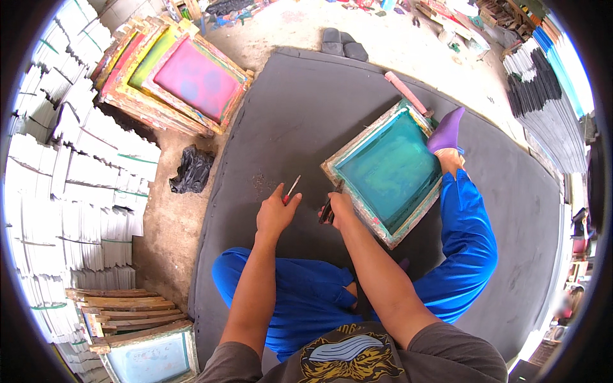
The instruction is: The person sits on the floor and uses pliers and a screwdriver to remove staples and adjust the mesh on a rectangular screen printing frame. The person works on the edges of the frame, removing fasteners and manipulating the green mesh material.
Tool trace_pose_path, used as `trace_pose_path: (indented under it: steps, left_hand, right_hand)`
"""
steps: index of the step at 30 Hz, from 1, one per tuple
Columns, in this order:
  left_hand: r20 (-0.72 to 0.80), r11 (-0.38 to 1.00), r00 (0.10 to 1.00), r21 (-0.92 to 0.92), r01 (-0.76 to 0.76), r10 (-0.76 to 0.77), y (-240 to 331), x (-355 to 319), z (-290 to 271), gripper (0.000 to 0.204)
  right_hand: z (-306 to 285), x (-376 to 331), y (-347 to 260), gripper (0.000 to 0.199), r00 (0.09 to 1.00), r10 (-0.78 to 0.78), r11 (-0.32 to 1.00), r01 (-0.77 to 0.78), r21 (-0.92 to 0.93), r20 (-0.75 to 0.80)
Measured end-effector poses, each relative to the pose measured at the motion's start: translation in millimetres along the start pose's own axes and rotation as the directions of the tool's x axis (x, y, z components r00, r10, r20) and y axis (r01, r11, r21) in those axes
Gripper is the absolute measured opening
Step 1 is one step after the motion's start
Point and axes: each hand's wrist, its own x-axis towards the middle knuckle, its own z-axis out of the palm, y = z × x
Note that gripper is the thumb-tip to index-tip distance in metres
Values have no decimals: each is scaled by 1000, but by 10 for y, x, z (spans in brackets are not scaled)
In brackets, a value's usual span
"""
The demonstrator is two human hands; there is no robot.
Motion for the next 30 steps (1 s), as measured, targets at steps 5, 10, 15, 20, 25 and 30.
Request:
trace_pose_path:
  steps: [5,10,15,20,25,30]
  left_hand:
    - [27,997,999,-72,-22,24,4,41,33,78]
    - [101,996,995,-87,-9,17,104,75,0,77]
    - [135,991,987,-116,-68,84,156,99,110,76]
    - [156,987,981,-134,-94,115,214,77,73,76]
    - [182,981,975,-169,-94,125,175,55,56,74]
    - [205,975,967,-192,-109,148,146,58,9,74]
  right_hand:
    - [123,33,-53,36,996,-38,999,35,-27,-80]
    - [224,121,-21,37,968,-135,991,128,-49,-211]
    - [84,407,46,40,932,-162,974,100,-202,-323]
    - [150,157,-56,36,937,-271,863,135,-488,-221]
    - [321,31,-185,29,939,-212,924,103,-369,-270]
    - [393,84,-92,22,917,-151,982,95,-165,-369]
